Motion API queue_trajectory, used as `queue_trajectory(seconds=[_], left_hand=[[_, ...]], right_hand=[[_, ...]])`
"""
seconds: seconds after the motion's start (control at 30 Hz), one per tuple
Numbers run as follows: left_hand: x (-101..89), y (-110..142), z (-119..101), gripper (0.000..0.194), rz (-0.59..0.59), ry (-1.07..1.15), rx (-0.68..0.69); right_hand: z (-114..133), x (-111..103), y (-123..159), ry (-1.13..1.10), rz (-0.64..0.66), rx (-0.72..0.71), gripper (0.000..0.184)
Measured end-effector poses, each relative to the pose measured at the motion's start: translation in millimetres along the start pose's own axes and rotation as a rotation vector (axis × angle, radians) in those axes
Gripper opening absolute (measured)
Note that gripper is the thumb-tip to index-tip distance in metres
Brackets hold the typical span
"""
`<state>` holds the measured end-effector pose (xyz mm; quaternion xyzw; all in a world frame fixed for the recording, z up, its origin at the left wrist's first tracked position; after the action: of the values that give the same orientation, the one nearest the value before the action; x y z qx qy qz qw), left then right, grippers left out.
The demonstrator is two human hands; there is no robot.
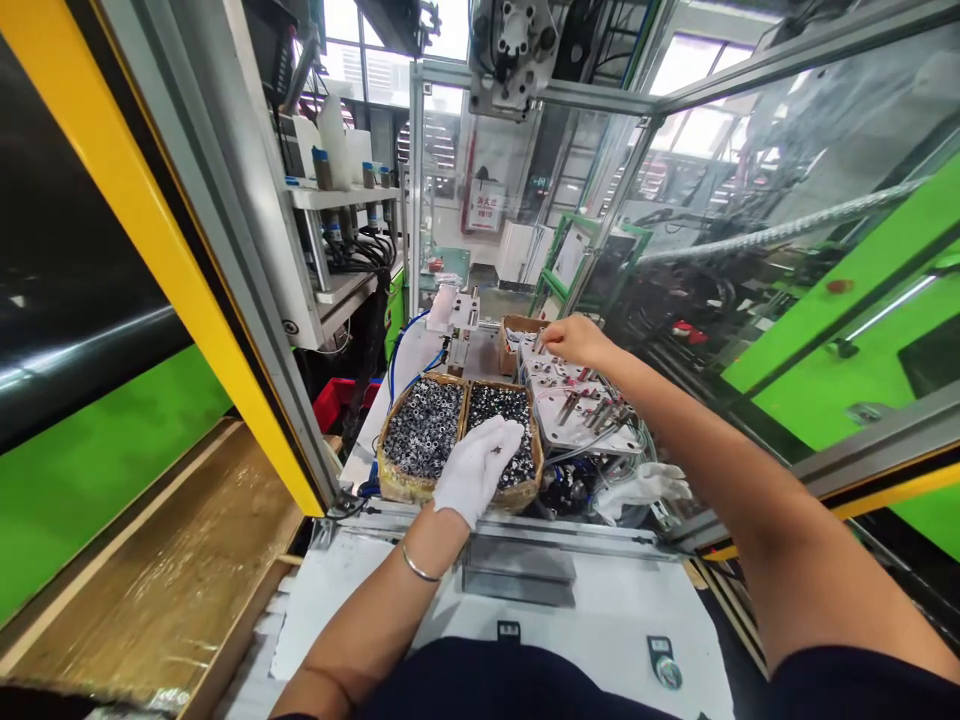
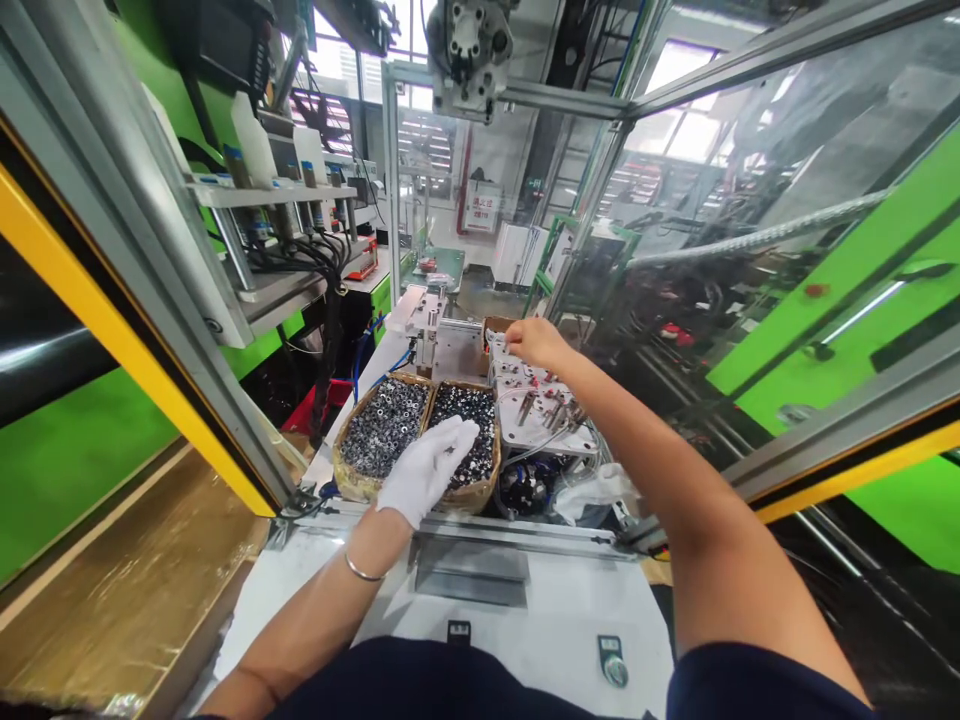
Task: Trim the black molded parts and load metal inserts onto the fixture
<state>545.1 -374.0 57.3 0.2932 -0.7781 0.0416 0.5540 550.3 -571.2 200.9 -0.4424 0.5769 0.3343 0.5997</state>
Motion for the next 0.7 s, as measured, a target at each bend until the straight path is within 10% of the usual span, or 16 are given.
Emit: queue_trajectory(seconds=[0.3, 0.7], left_hand=[[-0.2, -3.0, 3.8, 0.009, -0.101, 0.017, -0.004], [6.7, -10.6, 7.1, 0.012, 0.005, 0.028, -0.092]], right_hand=[[-35.7, 43.2, -12.9, 0.083, 0.128, 0.003, 0.027], [-21.5, 27.9, -5.7, 0.140, 0.131, 0.109, 0.034]])
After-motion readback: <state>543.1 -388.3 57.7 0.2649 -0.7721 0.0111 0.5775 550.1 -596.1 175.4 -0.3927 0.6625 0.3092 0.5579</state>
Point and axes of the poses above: each hand's wrist, its own y-axis away from the middle knuckle, its own x-axis out of the palm, z = x × y, the point moved 7 cm from there along -y, towards the middle knuckle, and after that the axes turned 2 degrees about z, right-handed, at the moved point
